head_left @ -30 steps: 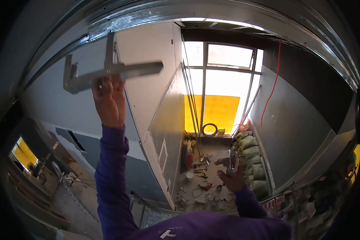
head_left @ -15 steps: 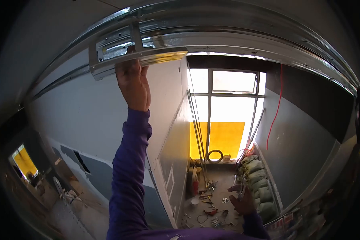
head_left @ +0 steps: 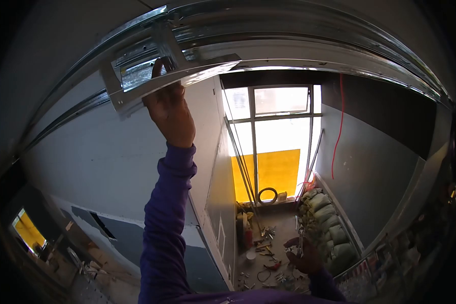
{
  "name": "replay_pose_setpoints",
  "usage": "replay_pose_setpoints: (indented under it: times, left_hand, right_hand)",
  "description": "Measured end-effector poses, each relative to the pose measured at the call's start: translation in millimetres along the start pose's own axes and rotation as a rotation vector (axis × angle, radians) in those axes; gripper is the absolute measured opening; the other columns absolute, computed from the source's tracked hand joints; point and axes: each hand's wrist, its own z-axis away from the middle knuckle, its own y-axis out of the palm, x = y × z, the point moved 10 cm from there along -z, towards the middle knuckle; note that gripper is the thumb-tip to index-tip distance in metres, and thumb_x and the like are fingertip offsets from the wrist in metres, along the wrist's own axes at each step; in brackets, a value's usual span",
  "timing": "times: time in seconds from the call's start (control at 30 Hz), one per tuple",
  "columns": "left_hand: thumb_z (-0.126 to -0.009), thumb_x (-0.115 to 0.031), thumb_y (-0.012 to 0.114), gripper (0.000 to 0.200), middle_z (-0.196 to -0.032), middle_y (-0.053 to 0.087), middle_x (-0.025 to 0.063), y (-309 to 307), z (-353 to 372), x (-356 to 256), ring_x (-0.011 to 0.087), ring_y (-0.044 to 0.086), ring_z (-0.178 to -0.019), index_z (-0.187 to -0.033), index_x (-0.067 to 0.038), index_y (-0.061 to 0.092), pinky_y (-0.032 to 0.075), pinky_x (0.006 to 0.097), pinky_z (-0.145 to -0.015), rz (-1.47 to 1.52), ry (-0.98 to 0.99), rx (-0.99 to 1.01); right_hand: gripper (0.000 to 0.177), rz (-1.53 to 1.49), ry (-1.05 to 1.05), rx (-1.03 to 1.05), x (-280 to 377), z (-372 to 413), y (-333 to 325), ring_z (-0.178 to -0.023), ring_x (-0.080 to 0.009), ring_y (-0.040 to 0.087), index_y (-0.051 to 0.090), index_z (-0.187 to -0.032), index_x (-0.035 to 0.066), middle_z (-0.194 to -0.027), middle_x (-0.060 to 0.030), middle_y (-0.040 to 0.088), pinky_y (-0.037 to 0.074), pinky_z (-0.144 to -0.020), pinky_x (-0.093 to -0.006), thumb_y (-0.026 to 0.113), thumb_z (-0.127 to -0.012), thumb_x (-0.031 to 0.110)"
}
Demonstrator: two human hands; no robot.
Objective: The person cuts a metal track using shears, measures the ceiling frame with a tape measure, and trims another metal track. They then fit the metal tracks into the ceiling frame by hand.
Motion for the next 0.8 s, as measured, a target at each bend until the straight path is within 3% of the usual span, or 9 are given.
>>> replay_pose_setpoints:
  times: [0.1, 0.27, 0.33, 0.43, 0.47, 0.53, 0.7, 0.8]
  left_hand:
    - [-0.089, 0.004, 0.064, 0.035, -0.144, 0.046, 0.0119, 2.9, -0.8, -12.9, 0.0146, 0.058, -0.106, -0.121, -0.005, 0.056, 0.05, 0.0237, -0.086, -0.109, 0.093, 0.031]
    - [-0.086, 0.003, 0.069, 0.033, -0.137, 0.053, 0.0139, 20.3, 0.5, -34.8, 0.0123, 0.061, -0.094, -0.116, -0.001, 0.057, 0.052, 0.0223, -0.076, -0.47, 0.235, 0.132]
    - [-0.086, 0.0, 0.069, 0.033, -0.128, 0.059, 0.0134, 28.8, 2.1, -34.2, 0.0132, 0.062, -0.093, -0.117, -0.001, 0.058, 0.053, 0.0248, -0.079, -0.629, 0.267, 0.195]
    - [-0.089, -0.005, 0.066, 0.029, -0.125, 0.06, 0.0148, 33.7, 0.5, -15.1, 0.0189, 0.063, -0.095, -0.117, -0.001, 0.06, 0.053, 0.0305, -0.084, -0.633, 0.312, 0.299]
    - [-0.09, -0.009, 0.063, 0.027, -0.126, 0.059, 0.0162, 55.4, 10.2, -31.4, 0.0252, 0.064, -0.101, -0.116, -0.001, 0.062, 0.05, 0.0352, -0.091, -0.918, 0.592, 0.398]
    - [-0.09, -0.008, 0.063, 0.025, -0.127, 0.059, 0.0157, 40.0, 6.7, -3.2, 0.0269, 0.063, -0.105, -0.114, 0.0, 0.063, 0.048, 0.0355, -0.093, -1.078, 0.41, 0.359]
    - [-0.09, -0.008, 0.061, 0.031, -0.12, 0.063, 0.0147, 67.0, -4.8, -18.5, 0.0296, 0.06, -0.109, -0.121, -0.002, 0.061, 0.044, 0.0377, -0.098, -0.621, 0.385, 0.335]
    - [-0.091, -0.003, 0.061, 0.023, -0.115, 0.064, 0.0107, 36.1, -5.6, -3.4, 0.0247, 0.062, -0.1, -0.114, 0.0, 0.06, 0.047, 0.0343, -0.091, -0.807, 0.321, 0.278]
  right_hand:
    - [0.033, 0.006, -0.004, -0.018, -4.9, 4.2, 1.4, -0.095, -0.0256, 0.068, 0.061, -0.108, 0.005, -0.1, -0.0118, 0.069, 0.052, -0.084, -0.0353, 0.074, -0.079, 0.014]
    - [0.031, -0.036, -0.028, -0.054, -13.3, 7.6, 3.9, -0.092, -0.0277, 0.069, 0.06, -0.106, 0.005, -0.097, -0.0133, 0.069, 0.053, -0.081, -0.0372, 0.073, -0.08, 0.015]
    - [0.03, -0.058, 0.026, -0.046, -15.9, 11.1, 3.6, -0.094, -0.0258, 0.067, 0.061, -0.106, 0.006, -0.099, -0.0115, 0.068, 0.052, -0.083, -0.0364, 0.072, -0.079, 0.012]
    - [0.029, -0.089, 0.115, -0.013, -11.5, 12.0, 0.0, -0.1, -0.0215, 0.064, 0.063, -0.105, 0.006, -0.104, -0.0074, 0.066, 0.05, -0.089, -0.0347, 0.071, -0.078, 0.007]
    - [0.029, -0.095, 0.117, -0.015, -13.1, 11.9, -1.5, -0.1, -0.0216, 0.064, 0.063, -0.106, 0.006, -0.103, -0.0075, 0.066, 0.05, -0.089, -0.0349, 0.071, -0.078, 0.007]
    - [0.03, -0.099, 0.12, -0.02, -15.1, 13.1, -4.2, -0.1, -0.0218, 0.064, 0.063, -0.106, 0.006, -0.103, -0.0078, 0.066, 0.05, -0.089, -0.0351, 0.071, -0.077, 0.007]
    - [0.03, -0.072, 0.125, -0.031, -24.2, 15.9, -12.2, -0.099, -0.0221, 0.065, 0.063, -0.106, 0.006, -0.103, -0.0086, 0.067, 0.05, -0.088, -0.0346, 0.071, -0.077, 0.007]
    - [0.032, -0.015, 0.059, -0.027, -26.6, 15.0, -14.9, -0.098, -0.0261, 0.068, 0.06, -0.108, 0.006, -0.103, -0.0114, 0.069, 0.052, -0.084, -0.0358, 0.073, -0.08, 0.014]
